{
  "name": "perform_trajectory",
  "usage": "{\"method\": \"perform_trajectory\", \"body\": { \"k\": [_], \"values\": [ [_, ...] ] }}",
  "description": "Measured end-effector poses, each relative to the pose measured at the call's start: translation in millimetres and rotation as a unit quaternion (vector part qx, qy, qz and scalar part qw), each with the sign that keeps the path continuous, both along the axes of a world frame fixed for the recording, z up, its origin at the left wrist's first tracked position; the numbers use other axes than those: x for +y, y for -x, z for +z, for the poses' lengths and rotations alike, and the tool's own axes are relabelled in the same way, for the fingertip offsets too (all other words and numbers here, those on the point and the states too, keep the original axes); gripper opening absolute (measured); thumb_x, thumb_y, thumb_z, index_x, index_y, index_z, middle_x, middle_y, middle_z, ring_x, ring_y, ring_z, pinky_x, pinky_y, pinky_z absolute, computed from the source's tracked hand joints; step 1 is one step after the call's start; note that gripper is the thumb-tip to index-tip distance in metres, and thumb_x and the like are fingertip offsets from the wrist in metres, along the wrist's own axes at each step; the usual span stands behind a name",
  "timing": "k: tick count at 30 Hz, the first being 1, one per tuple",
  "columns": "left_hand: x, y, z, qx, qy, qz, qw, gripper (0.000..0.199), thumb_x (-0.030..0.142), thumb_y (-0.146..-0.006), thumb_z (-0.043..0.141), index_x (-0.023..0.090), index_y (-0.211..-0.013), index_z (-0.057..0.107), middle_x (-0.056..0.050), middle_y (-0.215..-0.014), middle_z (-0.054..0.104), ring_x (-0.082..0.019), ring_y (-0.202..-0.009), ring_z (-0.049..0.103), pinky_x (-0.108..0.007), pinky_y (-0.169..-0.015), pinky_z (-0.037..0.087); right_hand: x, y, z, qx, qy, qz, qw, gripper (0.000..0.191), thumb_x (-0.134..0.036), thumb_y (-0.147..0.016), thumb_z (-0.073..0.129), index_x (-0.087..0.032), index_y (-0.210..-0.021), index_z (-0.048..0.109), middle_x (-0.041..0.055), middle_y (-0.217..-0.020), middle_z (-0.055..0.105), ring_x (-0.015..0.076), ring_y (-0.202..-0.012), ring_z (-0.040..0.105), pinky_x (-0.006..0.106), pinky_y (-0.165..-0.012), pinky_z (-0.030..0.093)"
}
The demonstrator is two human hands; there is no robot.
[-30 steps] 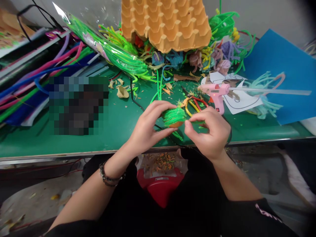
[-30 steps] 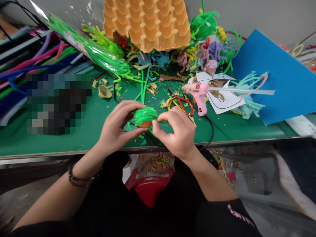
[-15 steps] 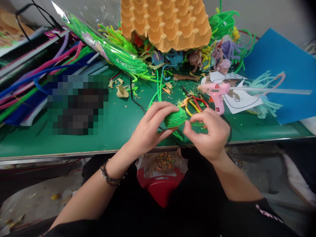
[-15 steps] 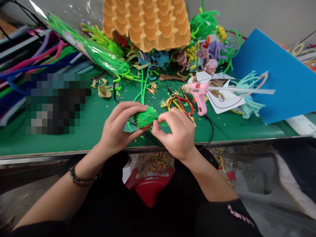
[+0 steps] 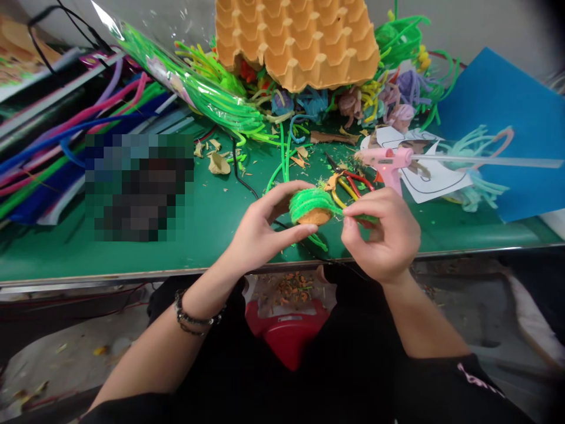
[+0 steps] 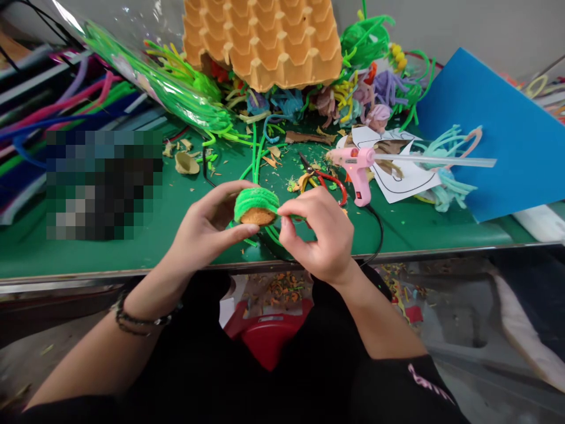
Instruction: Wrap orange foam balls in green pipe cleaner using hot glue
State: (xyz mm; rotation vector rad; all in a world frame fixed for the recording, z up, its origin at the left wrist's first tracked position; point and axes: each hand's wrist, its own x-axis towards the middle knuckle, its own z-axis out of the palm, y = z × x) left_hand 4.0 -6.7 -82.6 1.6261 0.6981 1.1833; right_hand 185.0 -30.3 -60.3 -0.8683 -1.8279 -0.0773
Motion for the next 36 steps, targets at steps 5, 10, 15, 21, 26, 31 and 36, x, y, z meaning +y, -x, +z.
{"method": "perform_trajectory", "body": {
  "k": [5, 10, 15, 21, 26, 31, 36],
  "values": [
    [1.4, -0.4, -0.3, -0.038, 0.032, -0.031, 0.998, 0.047, 0.036, -0.073, 0.074, 0.021, -0.114, 0.055, -0.006, -0.11, 0.067, -0.019, -0.105, 0.065, -0.03, -0.09, 0.055, -2.3, 0.4, 4.5, -0.037, -0.003, -0.019, 0.999, 0.016, -0.007, -0.078, 0.058, -0.021, -0.084, 0.062, 0.0004, -0.078, 0.066, 0.0125, -0.07, 0.061, 0.027, -0.06, 0.052],
    [1.7, -0.3, -0.5, -0.043, 0.031, -0.021, 0.998, 0.048, 0.037, -0.073, 0.074, 0.02, -0.114, 0.055, -0.006, -0.111, 0.068, -0.02, -0.106, 0.065, -0.03, -0.091, 0.055, -2.3, 1.4, 4.2, -0.046, 0.009, -0.015, 0.999, 0.015, -0.008, -0.08, 0.057, -0.021, -0.085, 0.063, 0.0007, -0.079, 0.066, 0.013, -0.07, 0.061, 0.029, -0.062, 0.052],
    [1.4, 0.1, -0.6, -0.045, 0.024, -0.024, 0.998, 0.047, 0.032, -0.073, 0.075, 0.02, -0.114, 0.056, -0.006, -0.113, 0.067, -0.018, -0.108, 0.064, -0.03, -0.094, 0.054, -2.0, 2.0, 3.9, -0.033, 0.044, -0.001, 0.998, 0.013, -0.008, -0.081, 0.056, -0.019, -0.083, 0.061, 0.0001, -0.078, 0.065, 0.0108, -0.071, 0.06, 0.024, -0.057, 0.05],
    [3.0, 0.2, -2.0, -0.03, 0.019, -0.021, 0.999, 0.049, 0.038, -0.073, 0.074, 0.021, -0.114, 0.056, -0.006, -0.113, 0.067, -0.02, -0.107, 0.064, -0.033, -0.092, 0.055, -2.7, 2.8, 1.5, -0.007, 0.086, 0.004, 0.996, 0.012, -0.01, -0.081, 0.055, -0.021, -0.082, 0.062, -0.0007, -0.077, 0.063, 0.0105, -0.068, 0.057, 0.023, -0.052, 0.048],
    [4.9, 0.4, -2.7, -0.039, 0.018, -0.015, 0.999, 0.046, 0.044, -0.075, 0.071, 0.022, -0.113, 0.057, -0.005, -0.112, 0.068, -0.019, -0.103, 0.065, -0.033, -0.088, 0.056, -1.3, 2.4, -2.6, 0.059, 0.089, 0.016, 0.994, 0.015, -0.014, -0.079, 0.057, -0.022, -0.09, 0.061, -0.0013, -0.078, 0.062, 0.0103, -0.064, 0.054, 0.024, -0.051, 0.048],
    [4.7, 1.2, -2.0, -0.053, 0.008, -0.006, 0.999, 0.042, 0.041, -0.075, 0.071, 0.023, -0.112, 0.059, -0.003, -0.11, 0.068, -0.018, -0.102, 0.066, -0.032, -0.087, 0.057, -1.5, -0.1, -1.8, 0.023, 0.026, 0.015, 0.999, 0.017, -0.01, -0.079, 0.06, -0.022, -0.09, 0.062, -0.0016, -0.08, 0.068, 0.0115, -0.069, 0.06, 0.026, -0.06, 0.05],
    [4.9, 1.2, -2.3, -0.058, 0.014, -0.008, 0.998, 0.043, 0.041, -0.074, 0.073, 0.023, -0.111, 0.059, -0.003, -0.11, 0.068, -0.018, -0.102, 0.066, -0.03, -0.086, 0.057, -5.0, -0.8, 0.7, 0.003, -0.016, 0.007, 1.0, 0.018, -0.011, -0.08, 0.063, -0.021, -0.094, 0.062, -0.0016, -0.084, 0.072, 0.01, -0.069, 0.064, 0.022, -0.064, 0.053]
  ]
}}
